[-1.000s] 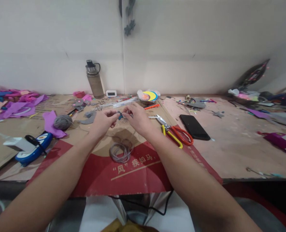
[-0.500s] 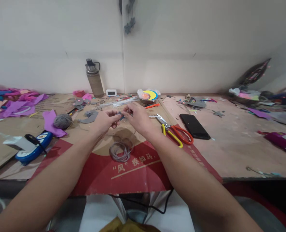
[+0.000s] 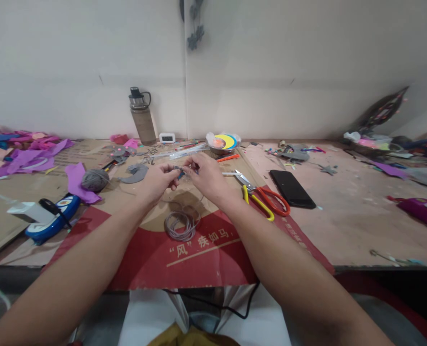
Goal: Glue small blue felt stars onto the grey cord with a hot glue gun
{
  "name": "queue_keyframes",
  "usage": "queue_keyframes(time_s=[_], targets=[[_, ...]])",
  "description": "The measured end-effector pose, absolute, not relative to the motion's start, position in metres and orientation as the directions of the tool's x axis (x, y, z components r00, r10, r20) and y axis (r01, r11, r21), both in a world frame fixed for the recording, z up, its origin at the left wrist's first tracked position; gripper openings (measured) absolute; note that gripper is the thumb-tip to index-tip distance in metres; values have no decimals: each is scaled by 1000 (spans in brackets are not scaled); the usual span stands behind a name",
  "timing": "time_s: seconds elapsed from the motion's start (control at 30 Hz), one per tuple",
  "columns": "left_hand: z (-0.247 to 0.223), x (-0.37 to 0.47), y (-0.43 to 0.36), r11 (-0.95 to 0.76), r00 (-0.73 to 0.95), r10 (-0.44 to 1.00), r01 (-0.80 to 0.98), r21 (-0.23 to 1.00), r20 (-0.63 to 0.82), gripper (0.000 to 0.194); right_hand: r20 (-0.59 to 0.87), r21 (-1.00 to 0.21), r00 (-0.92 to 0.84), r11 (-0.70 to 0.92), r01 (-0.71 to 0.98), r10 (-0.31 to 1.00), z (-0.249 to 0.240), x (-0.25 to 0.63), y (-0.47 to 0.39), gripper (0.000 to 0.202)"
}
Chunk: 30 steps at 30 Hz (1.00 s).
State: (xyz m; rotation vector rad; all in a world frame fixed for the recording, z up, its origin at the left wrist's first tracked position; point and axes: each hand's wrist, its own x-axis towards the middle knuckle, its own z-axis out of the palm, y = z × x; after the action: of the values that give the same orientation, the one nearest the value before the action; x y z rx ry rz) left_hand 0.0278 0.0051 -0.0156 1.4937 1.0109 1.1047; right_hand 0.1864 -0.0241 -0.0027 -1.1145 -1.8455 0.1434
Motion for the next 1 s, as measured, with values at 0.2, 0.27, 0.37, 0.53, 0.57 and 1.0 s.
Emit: queue_keyframes(time_s=[0.2, 0.27, 0.37, 0.53, 0.57, 1.0], targets=[[-9, 28, 5, -166, 94, 980, -78, 983, 173, 15, 614, -516, -167, 552, 655, 771, -1, 182, -27, 13], [-7, 26, 6, -176, 62, 981, -121, 977, 185, 14, 550, -516, -190, 510, 688, 813, 1, 184, -26, 27], [-5, 23, 6, -194, 55, 977, -169, 966, 206, 14, 445, -496, -67, 308, 812, 893, 2, 197, -23, 42], [-3, 24, 5, -201, 51, 975, -213, 956, 216, 14, 157, -303, 190, -135, 943, 969, -12, 223, -18, 48], [-3, 24, 5, -200, 53, 975, -223, 954, 217, 15, 81, -289, 173, -143, 947, 982, -16, 225, -17, 51], [-2, 20, 5, -79, 78, 991, -296, 952, 106, 20, -74, -523, 201, -209, 826, 977, -31, 237, -11, 22]])
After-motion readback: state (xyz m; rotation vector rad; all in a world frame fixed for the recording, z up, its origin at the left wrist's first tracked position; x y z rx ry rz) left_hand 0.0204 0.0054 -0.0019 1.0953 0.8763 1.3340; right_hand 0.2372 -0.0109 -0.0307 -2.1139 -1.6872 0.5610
